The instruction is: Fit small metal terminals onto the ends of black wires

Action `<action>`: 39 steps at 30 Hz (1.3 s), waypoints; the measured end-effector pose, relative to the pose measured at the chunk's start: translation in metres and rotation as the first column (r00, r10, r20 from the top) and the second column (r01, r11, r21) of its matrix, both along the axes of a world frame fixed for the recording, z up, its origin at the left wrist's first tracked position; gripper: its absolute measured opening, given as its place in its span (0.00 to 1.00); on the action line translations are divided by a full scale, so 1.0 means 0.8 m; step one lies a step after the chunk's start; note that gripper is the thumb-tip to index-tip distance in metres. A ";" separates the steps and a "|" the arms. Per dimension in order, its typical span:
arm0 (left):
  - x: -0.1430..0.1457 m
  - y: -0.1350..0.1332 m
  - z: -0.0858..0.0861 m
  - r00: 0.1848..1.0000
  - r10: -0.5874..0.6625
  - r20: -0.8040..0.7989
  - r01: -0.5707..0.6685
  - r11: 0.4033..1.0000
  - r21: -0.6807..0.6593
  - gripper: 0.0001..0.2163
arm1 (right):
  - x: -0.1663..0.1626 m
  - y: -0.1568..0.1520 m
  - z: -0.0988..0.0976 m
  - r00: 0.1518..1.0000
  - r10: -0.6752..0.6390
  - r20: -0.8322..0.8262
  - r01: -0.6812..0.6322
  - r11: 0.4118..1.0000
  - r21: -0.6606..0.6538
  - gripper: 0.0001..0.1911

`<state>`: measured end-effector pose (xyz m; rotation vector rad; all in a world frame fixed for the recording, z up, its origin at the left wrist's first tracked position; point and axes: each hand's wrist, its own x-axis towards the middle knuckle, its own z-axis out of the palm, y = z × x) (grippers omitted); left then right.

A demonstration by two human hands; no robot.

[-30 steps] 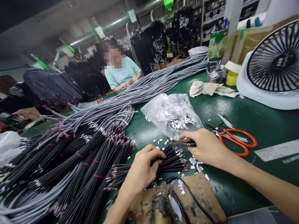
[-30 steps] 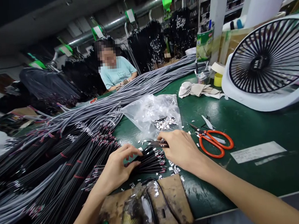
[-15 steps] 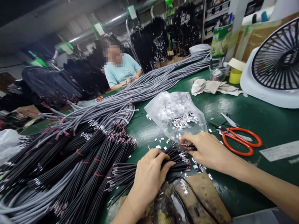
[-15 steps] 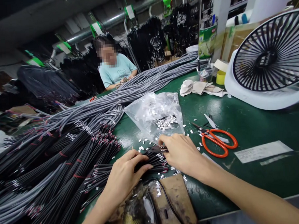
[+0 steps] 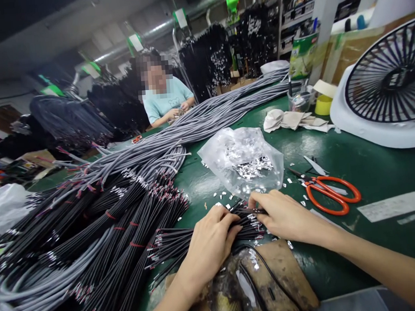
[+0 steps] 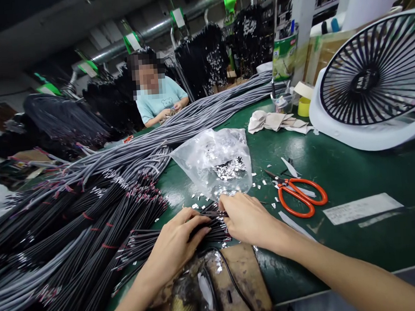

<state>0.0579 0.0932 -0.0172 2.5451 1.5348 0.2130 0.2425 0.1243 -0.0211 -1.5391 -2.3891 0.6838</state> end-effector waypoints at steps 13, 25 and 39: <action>-0.001 0.004 0.001 0.999 -0.028 0.034 0.030 0.998 -0.057 0.09 | 0.005 0.004 -0.004 0.993 0.097 -0.073 -0.100 0.994 -0.036 0.13; 0.002 0.005 -0.005 0.997 -0.008 0.078 0.012 0.999 -0.049 0.10 | 0.009 0.006 -0.012 0.983 0.141 -0.121 -0.155 0.981 -0.116 0.13; 0.000 0.009 -0.001 0.997 -0.013 0.073 0.021 0.994 -0.107 0.09 | 0.005 -0.002 -0.007 0.953 0.085 -0.290 -0.107 0.992 -0.059 0.12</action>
